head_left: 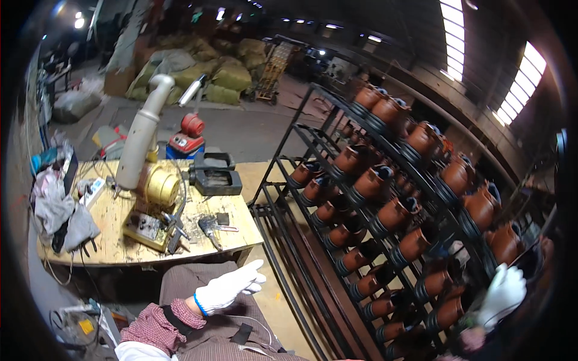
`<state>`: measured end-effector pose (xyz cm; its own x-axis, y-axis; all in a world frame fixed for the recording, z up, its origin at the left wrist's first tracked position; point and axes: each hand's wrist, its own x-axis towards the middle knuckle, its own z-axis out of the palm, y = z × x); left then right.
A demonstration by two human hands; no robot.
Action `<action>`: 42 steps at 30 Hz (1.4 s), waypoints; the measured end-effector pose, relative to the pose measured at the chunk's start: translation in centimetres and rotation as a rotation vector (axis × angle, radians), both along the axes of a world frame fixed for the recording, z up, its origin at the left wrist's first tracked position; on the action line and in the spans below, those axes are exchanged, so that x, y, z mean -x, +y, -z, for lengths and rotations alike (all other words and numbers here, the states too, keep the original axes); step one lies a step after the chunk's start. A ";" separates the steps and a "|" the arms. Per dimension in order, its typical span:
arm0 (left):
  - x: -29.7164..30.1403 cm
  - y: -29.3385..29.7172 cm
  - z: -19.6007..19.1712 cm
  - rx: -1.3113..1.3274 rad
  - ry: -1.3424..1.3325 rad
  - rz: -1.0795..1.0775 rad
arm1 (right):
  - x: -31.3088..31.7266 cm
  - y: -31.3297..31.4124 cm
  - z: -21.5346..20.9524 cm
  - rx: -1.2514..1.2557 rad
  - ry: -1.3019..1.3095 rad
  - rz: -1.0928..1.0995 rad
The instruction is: Inspecting and cleaning finished brown boots using an air nozzle and arranging them on a storage rack.
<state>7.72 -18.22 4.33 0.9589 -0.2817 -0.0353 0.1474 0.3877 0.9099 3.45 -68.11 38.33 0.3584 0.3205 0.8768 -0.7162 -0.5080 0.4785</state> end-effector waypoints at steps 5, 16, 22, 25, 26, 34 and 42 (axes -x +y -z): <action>1.7 -0.3 0.5 0.056 -0.096 -0.133 | -0.8 22.5 10.5 -0.056 0.326 -0.099; 7.9 8.2 8.7 1.546 0.078 -0.443 | -8.6 39.2 23.0 0.118 1.901 -1.700; 12.2 12.6 12.2 0.823 0.218 -1.097 | -11.7 40.3 24.8 -0.568 1.982 -1.811; 8.9 16.6 9.7 0.834 0.158 -1.185 | -11.4 38.4 27.4 -0.709 1.807 -1.668; 8.1 17.8 8.9 0.839 0.135 -1.205 | -11.4 38.4 27.9 -0.692 1.868 -1.612; 4.4 20.5 5.9 0.929 -0.001 -1.199 | -10.8 35.5 30.9 -0.713 1.845 -1.503; 9.5 21.0 11.8 0.219 -0.277 -0.964 | -11.3 36.5 32.4 -0.648 1.905 -1.480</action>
